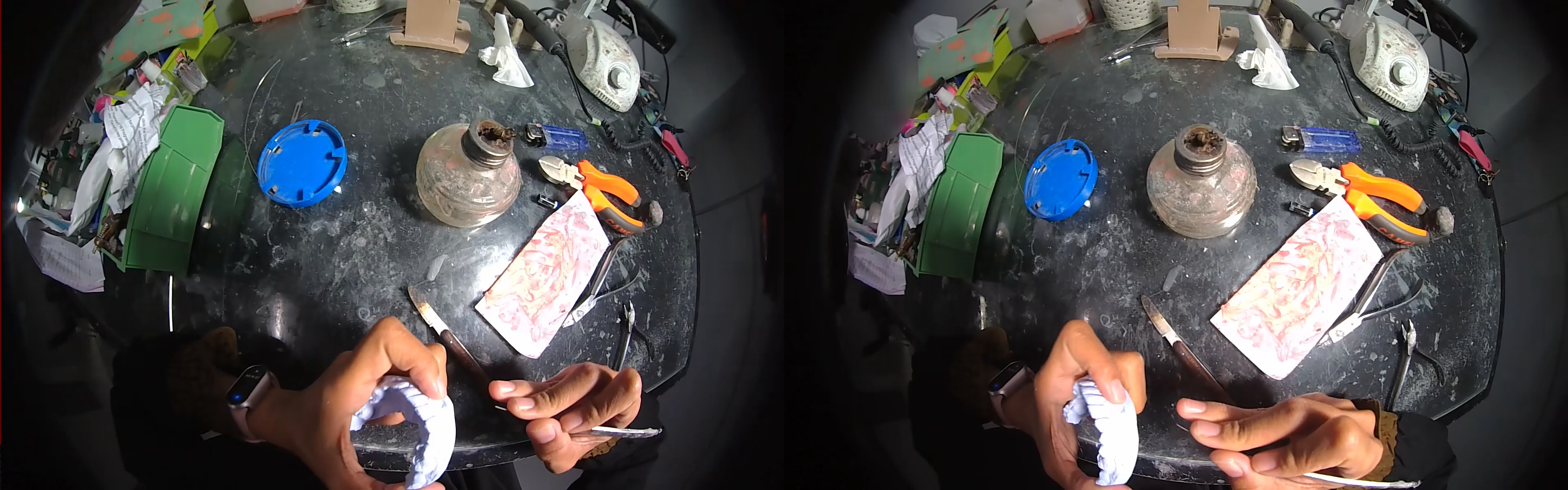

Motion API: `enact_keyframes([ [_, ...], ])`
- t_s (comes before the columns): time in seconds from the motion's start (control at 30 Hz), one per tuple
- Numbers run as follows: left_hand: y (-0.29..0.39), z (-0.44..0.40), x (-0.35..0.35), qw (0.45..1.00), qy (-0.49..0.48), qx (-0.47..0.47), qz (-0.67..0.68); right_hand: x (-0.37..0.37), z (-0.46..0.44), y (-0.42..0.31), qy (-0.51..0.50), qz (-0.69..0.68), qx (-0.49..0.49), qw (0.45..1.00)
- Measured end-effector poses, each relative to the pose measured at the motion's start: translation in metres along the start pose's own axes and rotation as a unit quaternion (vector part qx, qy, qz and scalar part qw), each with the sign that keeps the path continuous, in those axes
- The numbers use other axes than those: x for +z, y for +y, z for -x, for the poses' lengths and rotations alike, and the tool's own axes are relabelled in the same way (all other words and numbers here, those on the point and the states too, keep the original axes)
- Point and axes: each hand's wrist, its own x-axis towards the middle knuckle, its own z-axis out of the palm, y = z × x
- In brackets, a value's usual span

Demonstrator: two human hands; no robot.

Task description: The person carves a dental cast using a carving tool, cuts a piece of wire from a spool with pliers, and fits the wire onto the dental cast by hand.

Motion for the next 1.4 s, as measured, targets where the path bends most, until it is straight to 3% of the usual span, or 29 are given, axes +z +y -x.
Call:
enact_keyframes([
  [0.37,-0.003,0.001,0.002,0.999,0.0,-0.001,0.036,0.004,0.002,-0.004,0.008,0.025,0.014,1.0],
  [0.57,0.002,-0.001,0.002,0.999,-0.012,0.005,0.04,-0.003,-0.004,0.0,-0.053,0.028,-0.008,0.998],
  [0.77,-0.005,0.004,0.001,0.998,-0.018,-0.01,0.064,0.007,0.002,-0.001,0.01,0.015,0.003,1.0],
  [0.97,0.006,-0.003,0.002,0.999,-0.051,0.005,0.0,0.0,-0.006,0.001,-0.083,-0.115,-0.025,0.99],
  [1.1,0.007,-0.001,0.002,0.997,-0.074,-0.005,-0.011,-0.009,-0.011,-0.004,-0.192,-0.02,-0.026,0.981],
  [1.13,0.006,-0.001,0.003,0.997,-0.078,-0.004,-0.004,-0.001,-0.002,0.003,-0.105,-0.084,-0.039,0.99],
  [1.4,-0.005,0.003,0.002,0.995,-0.082,-0.019,0.048,-0.012,-0.016,-0.003,-0.214,-0.056,-0.027,0.975],
])
